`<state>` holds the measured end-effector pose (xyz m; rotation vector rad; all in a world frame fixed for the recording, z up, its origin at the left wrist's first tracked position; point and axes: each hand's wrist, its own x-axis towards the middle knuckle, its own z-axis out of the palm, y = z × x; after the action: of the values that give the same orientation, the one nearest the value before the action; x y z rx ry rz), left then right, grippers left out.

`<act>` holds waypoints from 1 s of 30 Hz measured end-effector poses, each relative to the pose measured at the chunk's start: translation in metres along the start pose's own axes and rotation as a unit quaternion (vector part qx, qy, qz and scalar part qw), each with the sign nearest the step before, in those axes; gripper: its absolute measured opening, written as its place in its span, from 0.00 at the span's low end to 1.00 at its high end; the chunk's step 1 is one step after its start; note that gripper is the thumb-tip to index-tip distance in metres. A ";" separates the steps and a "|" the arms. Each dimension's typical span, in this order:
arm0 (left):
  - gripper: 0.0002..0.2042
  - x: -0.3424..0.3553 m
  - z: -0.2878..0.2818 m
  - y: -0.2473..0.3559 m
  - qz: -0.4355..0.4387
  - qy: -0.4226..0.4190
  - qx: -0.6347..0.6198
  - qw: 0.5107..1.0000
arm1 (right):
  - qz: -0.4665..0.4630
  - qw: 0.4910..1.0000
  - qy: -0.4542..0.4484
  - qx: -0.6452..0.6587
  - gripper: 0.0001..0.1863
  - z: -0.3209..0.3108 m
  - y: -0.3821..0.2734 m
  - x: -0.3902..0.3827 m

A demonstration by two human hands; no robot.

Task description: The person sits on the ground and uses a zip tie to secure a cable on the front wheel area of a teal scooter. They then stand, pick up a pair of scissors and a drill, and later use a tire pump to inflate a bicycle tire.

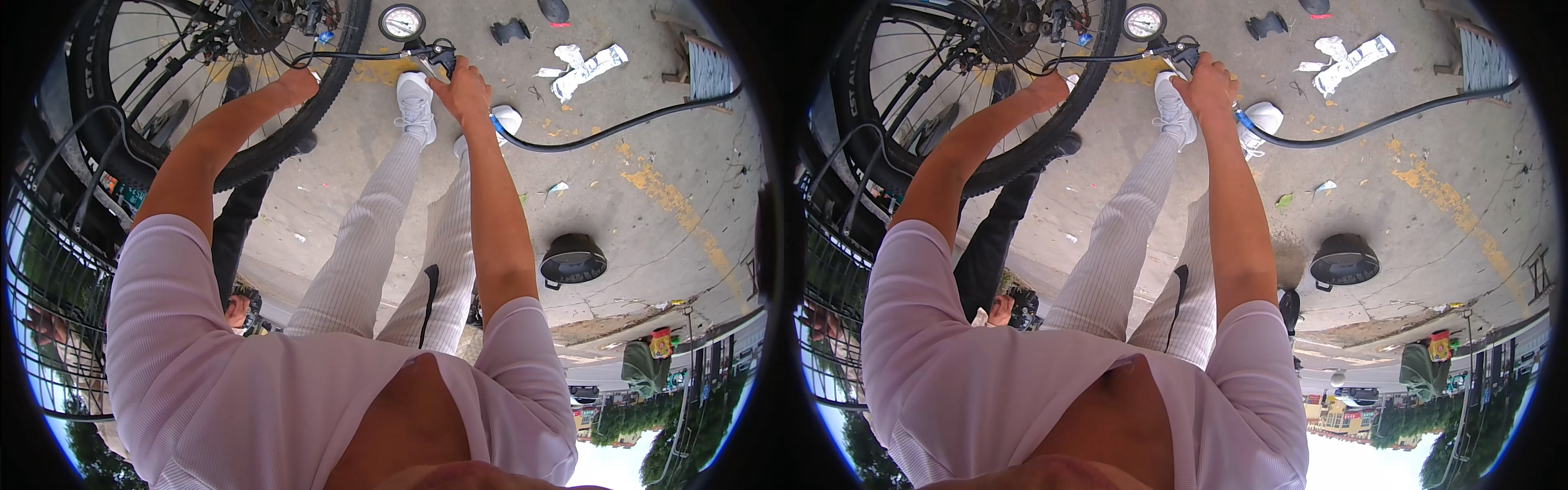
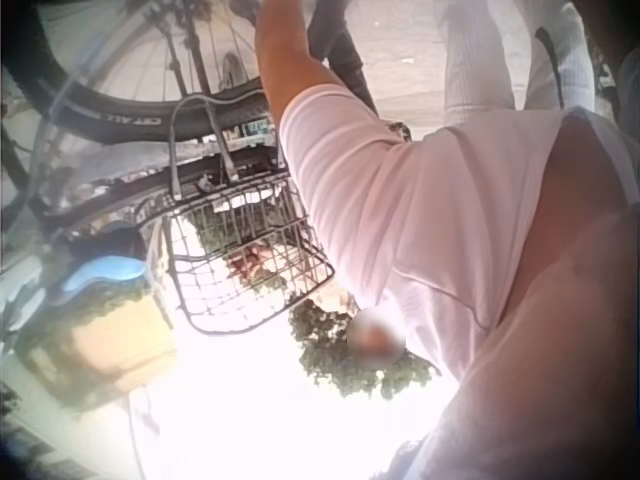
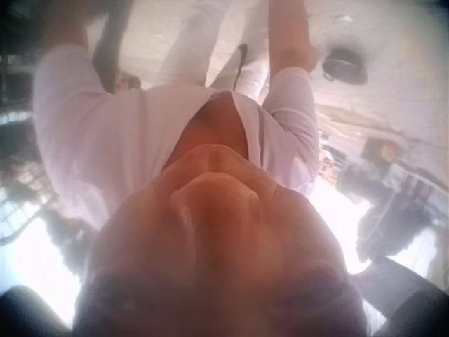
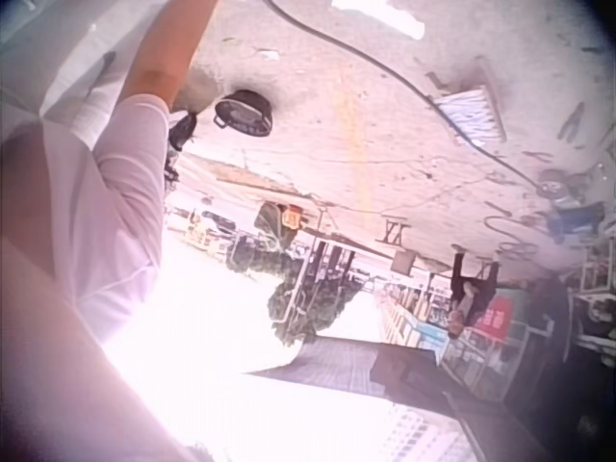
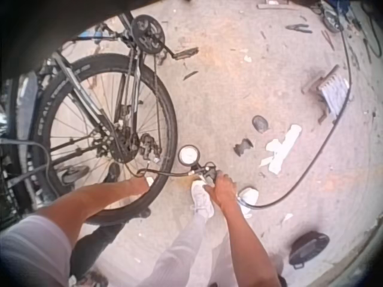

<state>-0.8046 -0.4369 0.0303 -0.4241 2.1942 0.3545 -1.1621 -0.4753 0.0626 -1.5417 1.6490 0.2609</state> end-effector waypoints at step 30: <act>0.07 0.006 0.008 0.004 -0.009 -0.081 -0.021 0.996 | 0.002 1.000 -0.003 -0.003 0.37 -0.002 0.001 0.000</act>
<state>-0.8041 -0.4316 0.0210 -0.4239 2.0267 0.4118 -1.1633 -0.4765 0.0631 -1.5413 1.6476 0.2725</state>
